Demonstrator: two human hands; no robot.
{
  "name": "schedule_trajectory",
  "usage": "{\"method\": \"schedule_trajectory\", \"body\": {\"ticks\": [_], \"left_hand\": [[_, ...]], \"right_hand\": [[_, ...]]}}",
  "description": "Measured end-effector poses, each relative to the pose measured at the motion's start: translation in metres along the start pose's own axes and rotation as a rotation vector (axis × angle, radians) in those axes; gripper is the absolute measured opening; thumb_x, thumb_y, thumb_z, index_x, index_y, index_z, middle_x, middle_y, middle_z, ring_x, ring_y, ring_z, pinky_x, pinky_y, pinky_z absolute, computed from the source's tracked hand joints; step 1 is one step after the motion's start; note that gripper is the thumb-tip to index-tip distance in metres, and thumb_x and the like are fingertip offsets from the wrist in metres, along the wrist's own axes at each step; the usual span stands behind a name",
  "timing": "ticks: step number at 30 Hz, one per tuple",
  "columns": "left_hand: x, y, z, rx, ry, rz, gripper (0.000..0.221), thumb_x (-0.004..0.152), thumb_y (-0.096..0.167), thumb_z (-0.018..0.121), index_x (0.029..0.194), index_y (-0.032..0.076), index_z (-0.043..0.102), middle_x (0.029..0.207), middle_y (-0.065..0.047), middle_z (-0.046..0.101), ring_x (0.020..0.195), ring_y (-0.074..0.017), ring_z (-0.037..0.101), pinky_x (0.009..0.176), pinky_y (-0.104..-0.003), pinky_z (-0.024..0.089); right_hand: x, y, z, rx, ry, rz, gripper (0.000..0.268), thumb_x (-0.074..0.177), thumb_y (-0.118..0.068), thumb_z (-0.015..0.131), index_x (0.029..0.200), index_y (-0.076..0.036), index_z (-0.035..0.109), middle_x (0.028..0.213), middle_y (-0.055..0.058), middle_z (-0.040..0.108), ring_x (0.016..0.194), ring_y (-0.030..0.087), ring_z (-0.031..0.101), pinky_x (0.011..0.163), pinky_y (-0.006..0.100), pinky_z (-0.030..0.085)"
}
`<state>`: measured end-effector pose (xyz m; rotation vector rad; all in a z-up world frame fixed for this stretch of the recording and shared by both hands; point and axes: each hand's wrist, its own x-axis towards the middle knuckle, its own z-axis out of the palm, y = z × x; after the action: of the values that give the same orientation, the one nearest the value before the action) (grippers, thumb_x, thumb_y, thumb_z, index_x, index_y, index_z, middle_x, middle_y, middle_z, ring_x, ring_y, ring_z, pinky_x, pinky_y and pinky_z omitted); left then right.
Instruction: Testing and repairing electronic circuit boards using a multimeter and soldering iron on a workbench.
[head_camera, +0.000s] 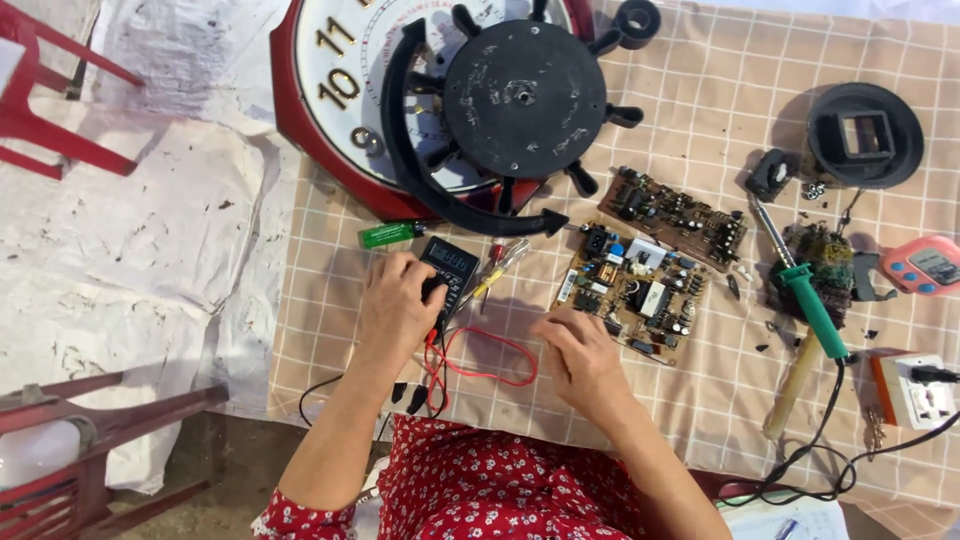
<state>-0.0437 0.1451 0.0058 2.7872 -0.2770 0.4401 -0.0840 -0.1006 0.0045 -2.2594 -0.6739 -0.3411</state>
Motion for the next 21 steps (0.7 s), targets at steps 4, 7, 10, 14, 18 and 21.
{"method": "schedule_trajectory", "body": {"ticks": [4, 7, 10, 14, 18, 21], "left_hand": [[-0.003, -0.003, 0.006, -0.043, -0.05, -0.009, 0.014, 0.069, 0.023, 0.067, 0.076, 0.013, 0.061, 0.089, -0.004, 0.051, 0.082, -0.0248, 0.057, 0.071, -0.033, 0.046], [-0.003, -0.007, 0.008, -0.032, -0.065, 0.054, 0.014, 0.072, 0.026, 0.064, 0.079, 0.014, 0.06, 0.091, -0.004, 0.051, 0.083, -0.0251, 0.056, 0.074, -0.034, 0.047], [-0.013, -0.023, 0.019, -0.045, -0.116, 0.055, 0.012, 0.069, 0.025, 0.065, 0.076, 0.018, 0.059, 0.091, 0.001, 0.051, 0.084, -0.0217, 0.056, 0.073, -0.031, 0.046], [-0.013, -0.022, 0.009, -0.11, -0.137, 0.038, 0.009, 0.072, 0.024, 0.062, 0.077, 0.017, 0.059, 0.093, 0.001, 0.052, 0.085, -0.0218, 0.057, 0.074, -0.03, 0.046], [-0.015, -0.023, 0.011, -0.15, -0.158, -0.002, 0.012, 0.073, 0.025, 0.061, 0.08, 0.016, 0.058, 0.094, -0.001, 0.05, 0.088, -0.0248, 0.056, 0.074, -0.032, 0.047], [-0.013, -0.02, 0.008, -0.148, -0.169, -0.05, 0.012, 0.071, 0.026, 0.061, 0.079, 0.018, 0.058, 0.091, 0.0, 0.049, 0.085, -0.0247, 0.057, 0.07, -0.032, 0.048]], "right_hand": [[0.013, 0.001, 0.009, -0.013, -0.016, -0.056, 0.02, 0.075, -0.005, 0.051, 0.093, -0.012, 0.056, 0.086, 0.008, 0.054, 0.082, 0.026, 0.056, 0.067, 0.034, 0.042], [0.031, -0.008, 0.012, -0.028, -0.054, -0.129, 0.014, 0.08, -0.009, 0.047, 0.092, -0.011, 0.055, 0.089, 0.008, 0.053, 0.084, 0.025, 0.056, 0.067, 0.032, 0.041], [0.05, -0.008, 0.017, -0.068, -0.095, -0.182, 0.02, 0.086, -0.017, 0.036, 0.095, -0.014, 0.053, 0.09, 0.006, 0.051, 0.084, 0.024, 0.055, 0.067, 0.031, 0.04], [0.085, -0.008, 0.026, -0.204, -0.268, -0.207, 0.038, 0.072, -0.013, 0.061, 0.107, -0.01, 0.05, 0.103, 0.01, 0.048, 0.098, 0.029, 0.051, 0.078, 0.034, 0.04], [0.116, -0.023, 0.033, -0.158, -0.494, -0.26, 0.07, 0.061, -0.01, 0.073, 0.122, -0.014, 0.04, 0.122, 0.014, 0.042, 0.117, 0.032, 0.039, 0.092, 0.038, 0.032], [0.135, -0.031, 0.04, -0.244, -0.713, -0.256, 0.082, 0.061, -0.013, 0.074, 0.13, -0.018, 0.03, 0.13, 0.011, 0.037, 0.122, 0.027, 0.035, 0.096, 0.036, 0.029]]}}
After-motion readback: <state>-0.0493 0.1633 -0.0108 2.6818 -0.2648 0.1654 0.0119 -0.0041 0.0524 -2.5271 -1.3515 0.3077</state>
